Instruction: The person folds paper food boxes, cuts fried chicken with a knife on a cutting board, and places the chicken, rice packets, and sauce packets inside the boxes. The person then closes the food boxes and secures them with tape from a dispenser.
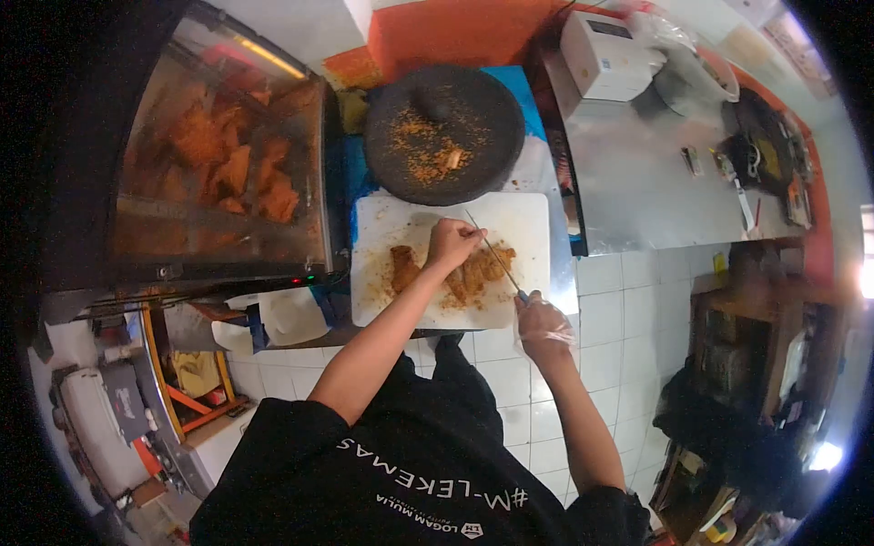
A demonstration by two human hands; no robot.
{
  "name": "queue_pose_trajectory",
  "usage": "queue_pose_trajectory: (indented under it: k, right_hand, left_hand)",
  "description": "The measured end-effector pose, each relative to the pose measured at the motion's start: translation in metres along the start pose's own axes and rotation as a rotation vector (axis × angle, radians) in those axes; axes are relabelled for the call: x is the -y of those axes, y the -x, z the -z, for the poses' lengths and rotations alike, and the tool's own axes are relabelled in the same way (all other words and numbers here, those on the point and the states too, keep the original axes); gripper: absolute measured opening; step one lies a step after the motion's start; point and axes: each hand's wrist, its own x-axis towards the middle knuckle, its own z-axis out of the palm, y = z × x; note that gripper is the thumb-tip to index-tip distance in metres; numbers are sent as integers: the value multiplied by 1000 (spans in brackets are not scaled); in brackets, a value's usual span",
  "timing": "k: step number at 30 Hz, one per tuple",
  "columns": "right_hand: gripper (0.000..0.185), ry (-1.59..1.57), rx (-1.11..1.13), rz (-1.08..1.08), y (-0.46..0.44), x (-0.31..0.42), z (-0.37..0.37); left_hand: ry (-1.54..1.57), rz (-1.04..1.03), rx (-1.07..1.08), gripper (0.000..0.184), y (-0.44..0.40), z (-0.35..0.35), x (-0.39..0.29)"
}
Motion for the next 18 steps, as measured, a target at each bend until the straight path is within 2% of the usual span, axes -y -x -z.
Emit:
queue_pose_trajectory:
  k: [3,5,6,7,8,9,13,16,17,18]
  right_hand:
    - [43,20,91,11,27,36,20]
    - [46,-105,168,25,38,47,6]
    - [48,-148,209,21,42,54,1]
    - [51,-194,175,132,45,55,-8]
    - [51,-205,171,86,41,53,-27]
    - [52,-217,171,36,37,48,-51]
    - [52,-252,211,-21,40,76,-43]
    - [49,-81,133,324,34,91,-62]
    - [48,-139,139,211,21,90,-96]
    - [47,-151,149,184,18,98,-101]
  left_hand:
    - [-127,-78,-78,46,60,67,11]
    - [-469,-63,-284,66,108,82,43]
    - [-538,-28,-286,77,120,84,52]
    - [-608,7,-286,88,132,86,60]
    - [-571,63,-188,99,134,82,62]
    - [-559,-47,-229,89,133,77,70]
    - [-687,-217,-134,80,134,112,75]
    - [-418,-221,-131,69,130,131,85]
    - [-414,-271,-259,50,121,132,94]
    - [-350,-240,-258,45,111,134,97]
